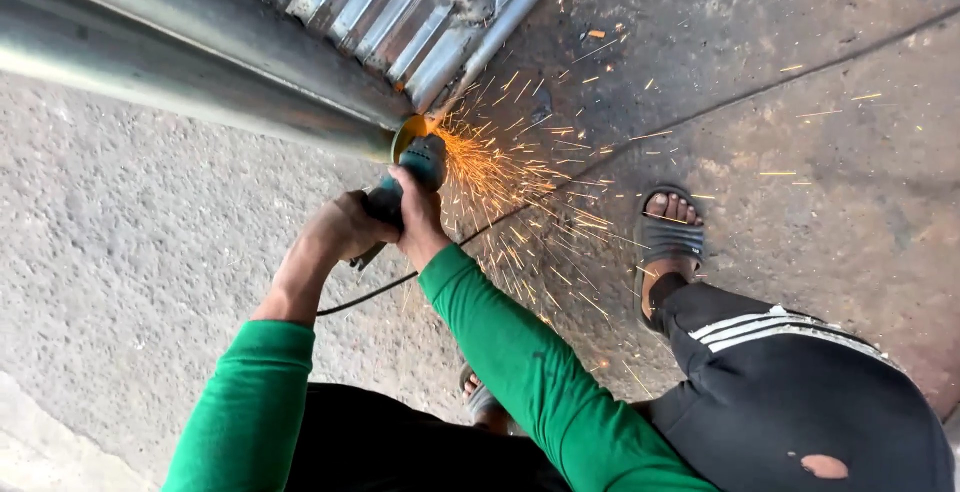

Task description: Using a handheld angle grinder to smooth or cut the bottom edge of a metal gate.

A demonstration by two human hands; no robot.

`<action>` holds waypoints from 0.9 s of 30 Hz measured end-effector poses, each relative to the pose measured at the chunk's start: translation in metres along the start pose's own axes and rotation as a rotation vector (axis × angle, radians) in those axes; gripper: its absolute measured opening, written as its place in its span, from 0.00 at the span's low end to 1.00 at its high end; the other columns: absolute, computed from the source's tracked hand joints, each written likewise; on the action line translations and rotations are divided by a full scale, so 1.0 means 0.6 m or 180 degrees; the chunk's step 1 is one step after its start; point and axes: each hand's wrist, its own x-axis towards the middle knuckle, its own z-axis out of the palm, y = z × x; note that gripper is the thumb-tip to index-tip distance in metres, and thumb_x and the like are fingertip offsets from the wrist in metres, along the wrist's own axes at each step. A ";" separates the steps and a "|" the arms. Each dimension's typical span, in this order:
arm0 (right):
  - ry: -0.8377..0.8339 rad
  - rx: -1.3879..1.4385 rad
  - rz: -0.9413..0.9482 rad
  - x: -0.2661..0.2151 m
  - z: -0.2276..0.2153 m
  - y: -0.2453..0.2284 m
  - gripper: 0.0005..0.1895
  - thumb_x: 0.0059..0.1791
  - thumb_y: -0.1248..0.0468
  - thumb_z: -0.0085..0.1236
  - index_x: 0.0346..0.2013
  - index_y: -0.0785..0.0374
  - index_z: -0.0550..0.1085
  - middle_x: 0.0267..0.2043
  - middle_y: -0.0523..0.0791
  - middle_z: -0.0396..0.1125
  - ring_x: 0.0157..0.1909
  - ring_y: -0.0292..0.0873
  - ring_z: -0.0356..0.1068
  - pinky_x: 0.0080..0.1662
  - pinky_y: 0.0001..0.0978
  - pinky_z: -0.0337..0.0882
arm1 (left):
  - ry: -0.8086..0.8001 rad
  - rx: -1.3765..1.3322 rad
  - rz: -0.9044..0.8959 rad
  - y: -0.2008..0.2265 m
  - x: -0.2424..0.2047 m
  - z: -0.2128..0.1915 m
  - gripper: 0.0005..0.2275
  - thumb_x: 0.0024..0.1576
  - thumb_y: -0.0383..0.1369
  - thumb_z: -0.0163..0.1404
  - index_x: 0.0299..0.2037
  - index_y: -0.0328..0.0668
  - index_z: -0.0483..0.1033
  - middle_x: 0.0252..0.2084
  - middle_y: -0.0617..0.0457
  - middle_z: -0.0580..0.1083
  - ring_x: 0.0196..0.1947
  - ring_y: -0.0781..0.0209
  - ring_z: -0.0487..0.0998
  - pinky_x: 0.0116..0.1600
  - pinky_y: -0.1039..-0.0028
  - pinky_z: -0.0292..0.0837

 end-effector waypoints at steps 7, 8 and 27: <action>0.0163 -0.0031 -0.0127 0.032 -0.006 0.020 0.38 0.37 0.53 0.72 0.55 0.70 0.70 0.47 0.57 0.69 0.48 0.54 0.72 0.49 0.53 0.70 | 0.0002 0.0051 -0.0099 -0.010 0.009 0.009 0.35 0.39 0.53 0.66 0.55 0.43 0.77 0.46 0.38 0.79 0.48 0.40 0.82 0.44 0.55 0.82; 0.0160 -0.0021 -0.0138 0.028 -0.008 0.017 0.38 0.37 0.53 0.72 0.55 0.70 0.70 0.47 0.57 0.69 0.48 0.54 0.72 0.49 0.53 0.70 | 0.0010 0.0059 -0.0088 -0.009 0.010 0.010 0.35 0.39 0.53 0.66 0.55 0.43 0.77 0.46 0.38 0.79 0.48 0.40 0.82 0.44 0.55 0.82; -0.0019 -0.0141 -0.0058 0.021 -0.015 0.016 0.44 0.38 0.50 0.72 0.61 0.69 0.66 0.55 0.57 0.65 0.57 0.54 0.68 0.53 0.52 0.67 | -0.0150 -0.0145 -0.0114 -0.001 -0.010 0.012 0.36 0.39 0.52 0.66 0.57 0.40 0.76 0.49 0.34 0.78 0.51 0.38 0.80 0.48 0.53 0.81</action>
